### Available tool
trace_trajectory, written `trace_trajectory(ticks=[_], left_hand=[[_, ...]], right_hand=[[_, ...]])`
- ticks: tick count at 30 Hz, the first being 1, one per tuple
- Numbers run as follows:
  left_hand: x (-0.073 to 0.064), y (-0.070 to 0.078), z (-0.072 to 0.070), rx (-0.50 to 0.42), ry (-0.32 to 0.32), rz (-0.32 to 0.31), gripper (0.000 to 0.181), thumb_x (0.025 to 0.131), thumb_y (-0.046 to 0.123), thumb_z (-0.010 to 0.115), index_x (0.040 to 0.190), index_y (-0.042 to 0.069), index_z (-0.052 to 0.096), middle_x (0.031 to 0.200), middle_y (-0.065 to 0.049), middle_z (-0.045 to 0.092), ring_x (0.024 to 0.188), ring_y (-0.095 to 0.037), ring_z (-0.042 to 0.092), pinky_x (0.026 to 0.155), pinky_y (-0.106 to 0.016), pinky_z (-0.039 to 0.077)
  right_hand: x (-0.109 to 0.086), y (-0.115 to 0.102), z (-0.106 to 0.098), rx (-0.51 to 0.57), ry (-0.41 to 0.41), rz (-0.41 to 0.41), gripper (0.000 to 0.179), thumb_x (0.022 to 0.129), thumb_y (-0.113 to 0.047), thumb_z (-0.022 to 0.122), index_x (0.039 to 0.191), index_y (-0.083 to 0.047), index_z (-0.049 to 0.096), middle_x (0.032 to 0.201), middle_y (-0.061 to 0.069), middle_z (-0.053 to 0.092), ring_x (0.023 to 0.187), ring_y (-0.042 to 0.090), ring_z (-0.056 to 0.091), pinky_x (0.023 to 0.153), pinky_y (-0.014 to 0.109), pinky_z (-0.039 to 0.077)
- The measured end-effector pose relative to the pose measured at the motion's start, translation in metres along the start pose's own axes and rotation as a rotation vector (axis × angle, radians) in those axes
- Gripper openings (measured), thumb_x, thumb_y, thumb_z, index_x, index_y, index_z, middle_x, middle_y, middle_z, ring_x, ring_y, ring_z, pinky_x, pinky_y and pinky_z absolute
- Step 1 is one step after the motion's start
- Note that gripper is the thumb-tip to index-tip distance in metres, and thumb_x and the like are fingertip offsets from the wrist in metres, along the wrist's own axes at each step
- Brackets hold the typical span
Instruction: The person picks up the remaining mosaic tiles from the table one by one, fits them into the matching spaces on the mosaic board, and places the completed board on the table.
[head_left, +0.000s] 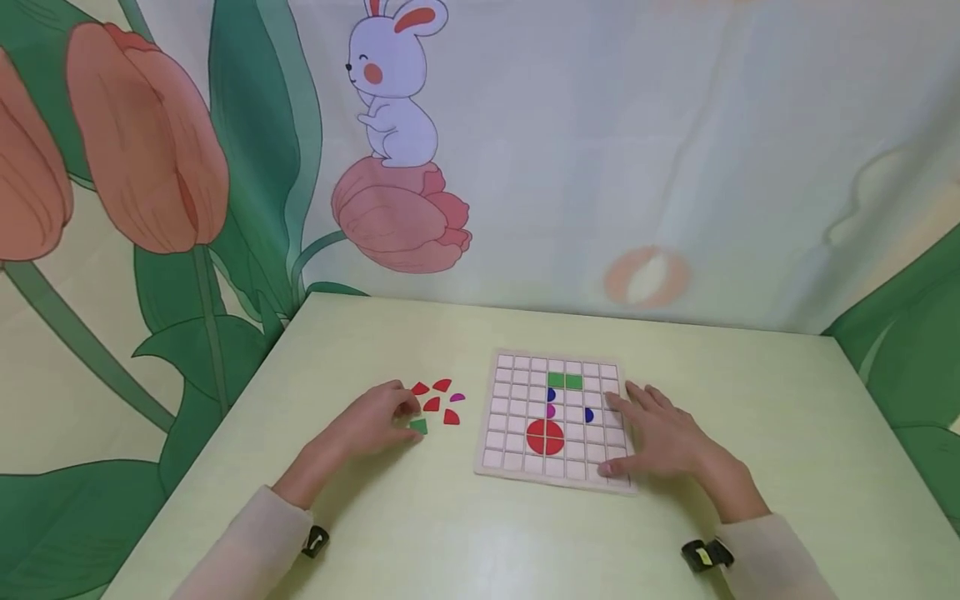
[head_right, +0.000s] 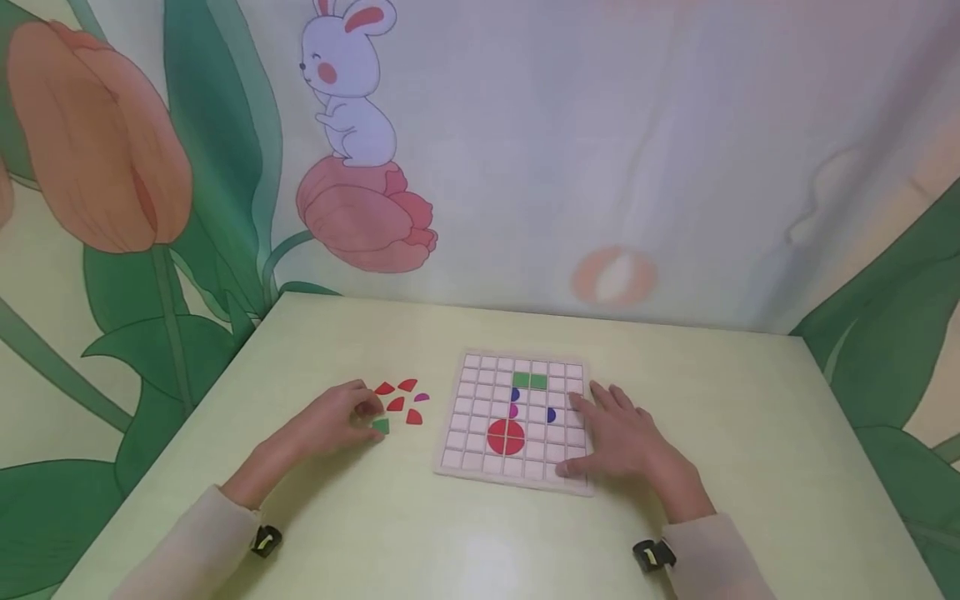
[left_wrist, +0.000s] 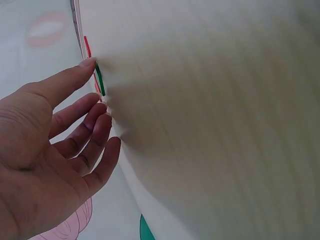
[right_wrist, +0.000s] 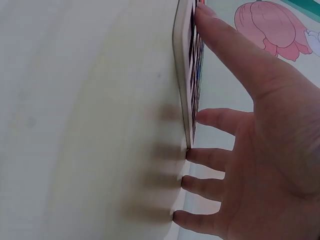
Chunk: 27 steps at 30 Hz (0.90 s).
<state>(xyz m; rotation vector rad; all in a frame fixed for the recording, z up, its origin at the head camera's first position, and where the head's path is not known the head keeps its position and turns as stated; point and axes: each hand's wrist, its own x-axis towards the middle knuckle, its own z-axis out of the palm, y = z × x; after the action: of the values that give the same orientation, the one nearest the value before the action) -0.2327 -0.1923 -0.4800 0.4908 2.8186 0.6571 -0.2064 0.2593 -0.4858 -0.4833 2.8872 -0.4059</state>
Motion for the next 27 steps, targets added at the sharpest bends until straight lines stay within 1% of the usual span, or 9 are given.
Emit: trace_trajectory(ticks=[3, 6, 13, 17, 21, 27], left_hand=[[0.001, 0.001, 0.002, -0.017, 0.0, 0.014, 0.032, 0.087, 0.023, 0.09, 0.111, 0.009, 0.075, 0.101, 0.001, 0.062, 0.095, -0.017, 0.06, 0.091, -0.035, 0.055], [0.002, 0.002, 0.003, -0.03, 0.007, 0.023, 0.027, 0.087, 0.02, 0.09, 0.108, 0.009, 0.076, 0.099, 0.001, 0.062, 0.093, -0.016, 0.06, 0.088, -0.034, 0.055], [0.001, 0.002, 0.005, -0.072, -0.002, 0.018, 0.019, 0.089, 0.013, 0.087, 0.104, 0.009, 0.076, 0.095, 0.002, 0.062, 0.09, -0.015, 0.06, 0.087, -0.033, 0.055], [0.0, 0.003, 0.005, -0.081, -0.003, 0.012, 0.018, 0.089, 0.012, 0.086, 0.103, 0.008, 0.075, 0.094, 0.002, 0.062, 0.09, -0.015, 0.059, 0.087, -0.033, 0.055], [0.0, 0.005, 0.006, -0.069, 0.0, 0.018, 0.018, 0.089, 0.011, 0.086, 0.103, 0.009, 0.074, 0.095, 0.001, 0.062, 0.09, -0.015, 0.06, 0.087, -0.034, 0.055], [0.004, 0.006, 0.008, -0.05, 0.01, 0.025, 0.02, 0.089, 0.012, 0.087, 0.104, 0.011, 0.074, 0.095, 0.003, 0.061, 0.09, -0.015, 0.059, 0.085, -0.032, 0.055]], right_hand=[[-0.001, -0.001, -0.001, -0.009, -0.01, 0.01, 0.118, 0.073, -0.076, 0.082, 0.163, -0.011, 0.041, 0.169, 0.028, 0.026, 0.152, 0.059, 0.02, 0.106, 0.083, 0.03], [-0.001, -0.002, -0.002, -0.014, -0.004, 0.0, 0.117, 0.074, -0.074, 0.083, 0.162, -0.009, 0.041, 0.169, 0.029, 0.026, 0.152, 0.06, 0.021, 0.107, 0.082, 0.03], [-0.001, -0.006, -0.003, 0.007, -0.007, -0.012, 0.117, 0.074, -0.072, 0.084, 0.161, -0.007, 0.042, 0.169, 0.029, 0.026, 0.151, 0.06, 0.02, 0.11, 0.08, 0.029], [-0.002, -0.009, -0.005, 0.008, -0.008, -0.013, 0.116, 0.073, -0.071, 0.085, 0.161, -0.007, 0.043, 0.168, 0.029, 0.027, 0.151, 0.06, 0.021, 0.11, 0.08, 0.029], [-0.003, -0.009, -0.006, 0.02, -0.021, -0.022, 0.116, 0.074, -0.071, 0.085, 0.161, -0.007, 0.042, 0.168, 0.03, 0.026, 0.152, 0.061, 0.02, 0.112, 0.079, 0.027], [-0.007, 0.002, -0.009, 0.087, -0.038, -0.056, 0.113, 0.075, -0.065, 0.088, 0.161, -0.007, 0.042, 0.169, 0.031, 0.024, 0.152, 0.061, 0.016, 0.116, 0.077, 0.024]])
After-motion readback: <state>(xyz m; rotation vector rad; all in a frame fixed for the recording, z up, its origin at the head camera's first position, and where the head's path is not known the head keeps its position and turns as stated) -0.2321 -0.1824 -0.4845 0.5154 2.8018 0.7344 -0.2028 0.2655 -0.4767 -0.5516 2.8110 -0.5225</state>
